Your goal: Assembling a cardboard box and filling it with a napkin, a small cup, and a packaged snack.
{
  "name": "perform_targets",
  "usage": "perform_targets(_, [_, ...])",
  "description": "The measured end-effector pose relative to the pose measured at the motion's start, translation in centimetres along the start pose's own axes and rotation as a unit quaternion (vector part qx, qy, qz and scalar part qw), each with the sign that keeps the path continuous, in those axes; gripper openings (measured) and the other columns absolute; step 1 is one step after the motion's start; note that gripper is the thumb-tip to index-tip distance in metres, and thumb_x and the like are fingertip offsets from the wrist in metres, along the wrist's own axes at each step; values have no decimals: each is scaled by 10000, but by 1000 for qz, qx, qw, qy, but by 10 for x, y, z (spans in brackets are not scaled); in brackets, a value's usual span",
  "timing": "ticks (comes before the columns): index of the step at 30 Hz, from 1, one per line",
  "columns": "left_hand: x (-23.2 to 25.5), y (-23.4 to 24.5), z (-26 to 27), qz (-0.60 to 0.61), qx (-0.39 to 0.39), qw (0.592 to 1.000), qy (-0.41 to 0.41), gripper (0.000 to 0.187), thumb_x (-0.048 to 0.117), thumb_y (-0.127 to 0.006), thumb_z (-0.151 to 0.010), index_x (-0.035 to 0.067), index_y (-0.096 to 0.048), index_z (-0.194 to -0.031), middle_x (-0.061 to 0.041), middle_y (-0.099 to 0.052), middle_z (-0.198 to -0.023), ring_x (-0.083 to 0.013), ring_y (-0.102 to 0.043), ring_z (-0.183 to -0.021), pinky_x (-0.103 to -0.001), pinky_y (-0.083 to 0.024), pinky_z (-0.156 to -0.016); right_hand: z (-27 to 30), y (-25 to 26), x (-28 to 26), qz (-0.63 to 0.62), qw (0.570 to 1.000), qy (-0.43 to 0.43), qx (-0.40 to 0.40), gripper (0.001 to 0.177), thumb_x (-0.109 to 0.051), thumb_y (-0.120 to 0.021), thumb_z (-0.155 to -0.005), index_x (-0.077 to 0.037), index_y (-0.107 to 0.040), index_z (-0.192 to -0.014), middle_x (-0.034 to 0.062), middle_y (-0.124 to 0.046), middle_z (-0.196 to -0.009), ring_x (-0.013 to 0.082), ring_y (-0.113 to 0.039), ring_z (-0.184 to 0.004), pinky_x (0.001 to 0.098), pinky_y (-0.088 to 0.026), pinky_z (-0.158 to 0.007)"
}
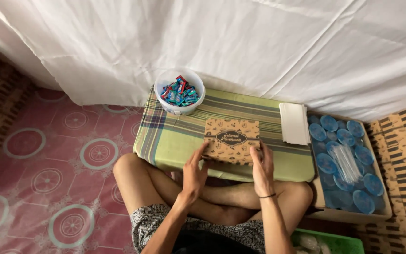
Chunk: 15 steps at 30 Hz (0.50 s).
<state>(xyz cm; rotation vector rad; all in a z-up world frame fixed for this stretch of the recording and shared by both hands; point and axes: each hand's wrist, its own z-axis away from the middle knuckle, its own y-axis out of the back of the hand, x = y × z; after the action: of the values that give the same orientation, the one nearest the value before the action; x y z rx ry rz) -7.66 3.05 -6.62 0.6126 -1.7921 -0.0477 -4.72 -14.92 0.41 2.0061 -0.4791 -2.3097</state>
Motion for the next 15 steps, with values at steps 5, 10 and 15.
perform_targets(5, [2,25,28,-34,43,997,-63,635,40,-766,-822,235,-602,-1404,-42,-666,-1343,-264,-720,-1100,-389,-608,-909,15,-10,20,-277,961,-18,-15,689,-203,-615,-951,-108,-355,-1582,110,-460,-1364,237,-446,-1216,441,-392,-983])
perform_targets(10, [24,59,52,52,125,991,5,794,28,-851,-754,85,-464,-1445,-109,-626,-1286,-243,-653,-1057,-355,-565,-945,38,-37,24,-465,883,19,-57,819,-99,-666,-830,-198,-353,-1580,13,-591,-1139,178,-582,-1003,375,-506,-880])
perform_targets(15, [30,58,93,507,123,835,176,1332,-28,-868,-692,224,47,-1627,-190,-459,-1452,-322,-566,-1204,-420,-492,-1007,77,-83,4,-477,868,-101,-89,721,-180,-572,-837,-151,-352,-1523,126,-522,-1377,268,-538,-1156,431,-434,-961])
